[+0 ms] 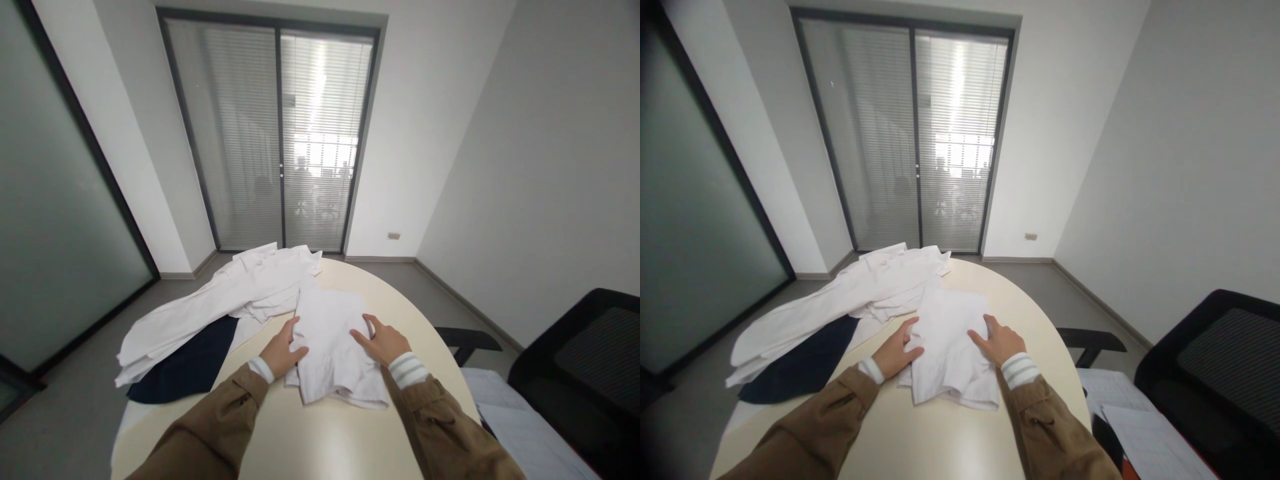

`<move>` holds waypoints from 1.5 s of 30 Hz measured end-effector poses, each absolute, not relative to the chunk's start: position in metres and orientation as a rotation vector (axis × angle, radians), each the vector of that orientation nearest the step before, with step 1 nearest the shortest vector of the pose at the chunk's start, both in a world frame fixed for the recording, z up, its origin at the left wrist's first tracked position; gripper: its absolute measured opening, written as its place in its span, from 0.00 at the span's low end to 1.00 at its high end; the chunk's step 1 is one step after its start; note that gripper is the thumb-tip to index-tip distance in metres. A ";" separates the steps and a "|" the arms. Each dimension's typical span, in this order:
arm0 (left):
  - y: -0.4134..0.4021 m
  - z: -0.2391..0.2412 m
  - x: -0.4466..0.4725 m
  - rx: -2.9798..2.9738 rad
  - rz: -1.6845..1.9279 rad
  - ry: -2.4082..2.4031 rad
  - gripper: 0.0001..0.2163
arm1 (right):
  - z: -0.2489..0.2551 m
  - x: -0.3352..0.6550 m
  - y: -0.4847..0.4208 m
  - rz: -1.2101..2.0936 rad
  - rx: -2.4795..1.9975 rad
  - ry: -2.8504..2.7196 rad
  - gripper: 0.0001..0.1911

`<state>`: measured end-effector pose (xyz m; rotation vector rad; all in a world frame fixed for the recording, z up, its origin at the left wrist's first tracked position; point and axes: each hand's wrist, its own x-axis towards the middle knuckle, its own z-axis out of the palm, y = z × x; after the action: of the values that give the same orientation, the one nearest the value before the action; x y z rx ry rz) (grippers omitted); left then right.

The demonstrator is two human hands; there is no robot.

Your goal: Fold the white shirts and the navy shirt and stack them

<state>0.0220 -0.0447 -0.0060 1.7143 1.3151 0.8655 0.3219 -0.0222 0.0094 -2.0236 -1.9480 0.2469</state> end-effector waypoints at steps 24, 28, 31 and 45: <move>-0.044 -0.017 0.031 2.137 0.956 1.262 0.28 | 0.001 0.322 -0.022 0.442 -1.562 -1.936 0.33; -0.050 -0.015 0.030 2.166 0.916 1.198 0.27 | 0.009 0.322 -0.033 0.317 -1.830 -1.967 0.36; -0.051 -0.010 0.032 2.021 1.028 1.143 0.16 | 0.003 0.325 -0.034 0.365 -1.827 -2.030 0.33; -0.049 -0.012 0.037 1.317 1.109 0.902 0.44 | -0.005 0.332 -0.030 1.156 -1.217 -1.722 0.67</move>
<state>0.0374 -0.0492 -0.0120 1.3172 0.9020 1.1087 0.3317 -0.0297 -0.0051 -1.2166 -1.7218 1.1557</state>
